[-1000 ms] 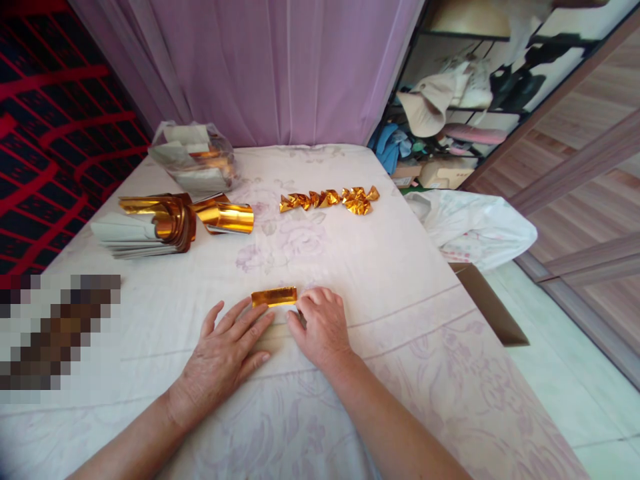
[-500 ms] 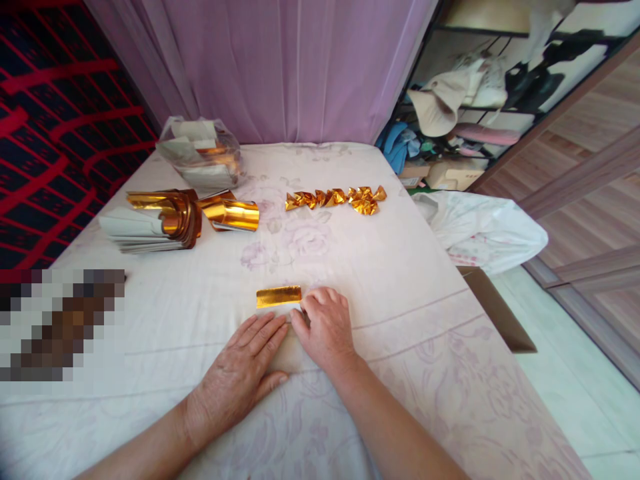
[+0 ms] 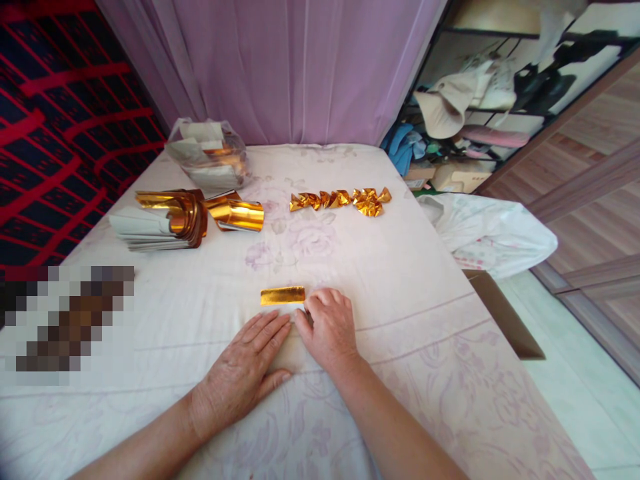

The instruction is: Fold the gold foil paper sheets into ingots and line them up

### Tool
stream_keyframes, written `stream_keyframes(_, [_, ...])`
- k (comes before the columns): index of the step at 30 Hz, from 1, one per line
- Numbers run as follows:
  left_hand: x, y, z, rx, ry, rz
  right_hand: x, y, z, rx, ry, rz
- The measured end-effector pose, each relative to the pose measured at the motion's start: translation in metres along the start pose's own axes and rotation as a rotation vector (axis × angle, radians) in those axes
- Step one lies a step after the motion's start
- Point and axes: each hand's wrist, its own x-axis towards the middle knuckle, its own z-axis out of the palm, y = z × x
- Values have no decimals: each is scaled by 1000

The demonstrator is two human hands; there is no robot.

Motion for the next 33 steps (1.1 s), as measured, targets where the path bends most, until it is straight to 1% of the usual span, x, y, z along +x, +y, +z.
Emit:
stream_keyframes(13, [1,-1,-3,-5,1,20,0,0,0,-7,7,-5])
stream_keyframes(20, [0,-1,0,-22,5,-1,0,0,0,-13,-3,2])
stream_keyframes(33, [1,0,-1,-19,-19,-15,2,-2,-1,-41,-21,9])
